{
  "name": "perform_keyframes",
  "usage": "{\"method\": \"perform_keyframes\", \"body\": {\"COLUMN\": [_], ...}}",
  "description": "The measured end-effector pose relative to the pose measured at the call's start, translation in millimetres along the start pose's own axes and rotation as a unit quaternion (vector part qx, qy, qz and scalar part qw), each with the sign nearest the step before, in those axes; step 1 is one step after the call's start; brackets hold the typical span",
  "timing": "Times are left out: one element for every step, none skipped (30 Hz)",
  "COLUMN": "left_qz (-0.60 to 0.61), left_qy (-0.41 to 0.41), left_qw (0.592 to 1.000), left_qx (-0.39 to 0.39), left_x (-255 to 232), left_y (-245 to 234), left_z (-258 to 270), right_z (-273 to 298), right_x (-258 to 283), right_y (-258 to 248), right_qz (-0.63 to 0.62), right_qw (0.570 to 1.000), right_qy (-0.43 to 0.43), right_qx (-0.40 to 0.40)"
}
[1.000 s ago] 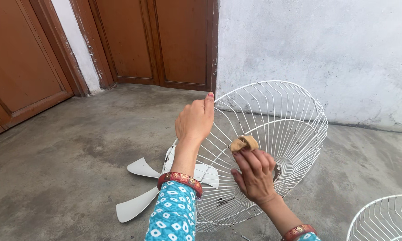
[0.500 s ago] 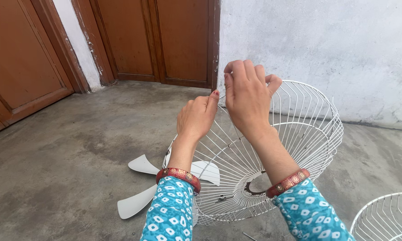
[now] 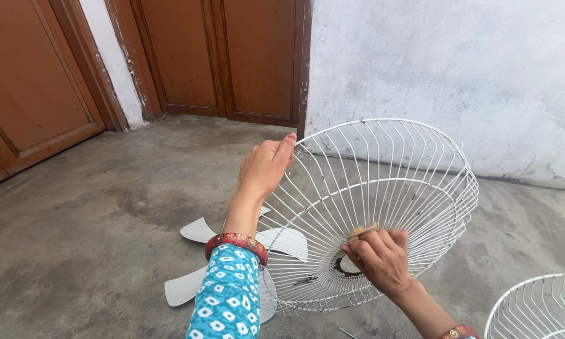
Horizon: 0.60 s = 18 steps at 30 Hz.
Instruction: The person wipes the metal wire cage of a disassembled electric fan with a cloth. The fan blades and other parts lie on the floor nearby. The person systematically cleans the cage's surface and inner hub area.
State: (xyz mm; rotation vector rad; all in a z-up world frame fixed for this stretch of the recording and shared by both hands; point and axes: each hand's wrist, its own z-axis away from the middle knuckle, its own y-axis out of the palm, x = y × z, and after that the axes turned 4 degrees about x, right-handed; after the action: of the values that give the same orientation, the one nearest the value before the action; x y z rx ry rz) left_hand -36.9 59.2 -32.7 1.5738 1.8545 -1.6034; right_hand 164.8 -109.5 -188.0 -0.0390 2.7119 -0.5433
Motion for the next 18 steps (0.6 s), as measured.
{"method": "perform_keyframes", "body": {"left_qz": [0.000, 0.000, 0.000, 0.007, 0.013, 0.020, 0.017, 0.014, 0.012, 0.010, 0.007, 0.005, 0.004, 0.004, 0.004, -0.016, -0.034, -0.053], "left_qy": [-0.001, -0.002, -0.004, -0.003, 0.000, 0.002, 0.005, 0.008, 0.010, 0.000, -0.010, -0.020, -0.014, -0.009, -0.003, 0.015, 0.033, 0.051], "left_qw": [1.000, 1.000, 1.000, 1.000, 1.000, 1.000, 1.000, 1.000, 1.000, 1.000, 1.000, 1.000, 1.000, 1.000, 1.000, 1.000, 0.999, 0.997], "left_qx": [0.003, 0.005, 0.009, 0.005, 0.001, -0.003, -0.004, -0.004, -0.004, 0.005, 0.013, 0.022, 0.023, 0.023, 0.024, 0.012, 0.000, -0.012], "left_x": [1, 2, 3, 4, 4, 4, 4, 4, 5, 4, 5, 5, 4, 3, 1, -3, -8, -15], "left_y": [-1, -1, -1, -1, 0, 0, 1, 0, 0, 1, 0, -1, 1, 0, 0, 1, 3, 5], "left_z": [0, 0, 1, 1, 1, 2, 1, 1, 1, 1, 1, 1, 2, 3, 4, 6, 8, 10], "right_z": [-8, -21, -38, -57, -75, -93, -113, -133, -150, -165, -178, -189, -197, -203, -207, -210, -211, -211], "right_x": [-3, -8, -11, -14, -16, -18, -19, -20, -19, -19, -19, -19, -22, -25, -29, -35, -40, -44], "right_y": [3, 4, 6, 6, 2, -4, -9, -16, -23, -30, -36, -41, -47, -51, -54, -58, -61, -64], "right_qz": [0.000, 0.000, 0.022, 0.045, 0.050, 0.056, 0.052, 0.049, 0.056, 0.064, 0.071, 0.088, 0.105, 0.122, 0.084, 0.044, 0.005, 0.000], "right_qw": [1.000, 0.999, 0.998, 0.996, 0.994, 0.991, 0.988, 0.986, 0.986, 0.986, 0.987, 0.985, 0.982, 0.980, 0.968, 0.944, 0.908, 0.918], "right_qy": [0.001, 0.001, 0.035, 0.068, 0.096, 0.123, 0.141, 0.159, 0.155, 0.151, 0.146, 0.151, 0.155, 0.158, 0.220, 0.280, 0.335, 0.330], "right_qx": [-0.018, -0.036, -0.042, -0.047, -0.035, -0.022, -0.015, -0.008, -0.010, -0.013, -0.016, -0.012, -0.008, -0.004, 0.082, 0.167, 0.249, 0.218]}}
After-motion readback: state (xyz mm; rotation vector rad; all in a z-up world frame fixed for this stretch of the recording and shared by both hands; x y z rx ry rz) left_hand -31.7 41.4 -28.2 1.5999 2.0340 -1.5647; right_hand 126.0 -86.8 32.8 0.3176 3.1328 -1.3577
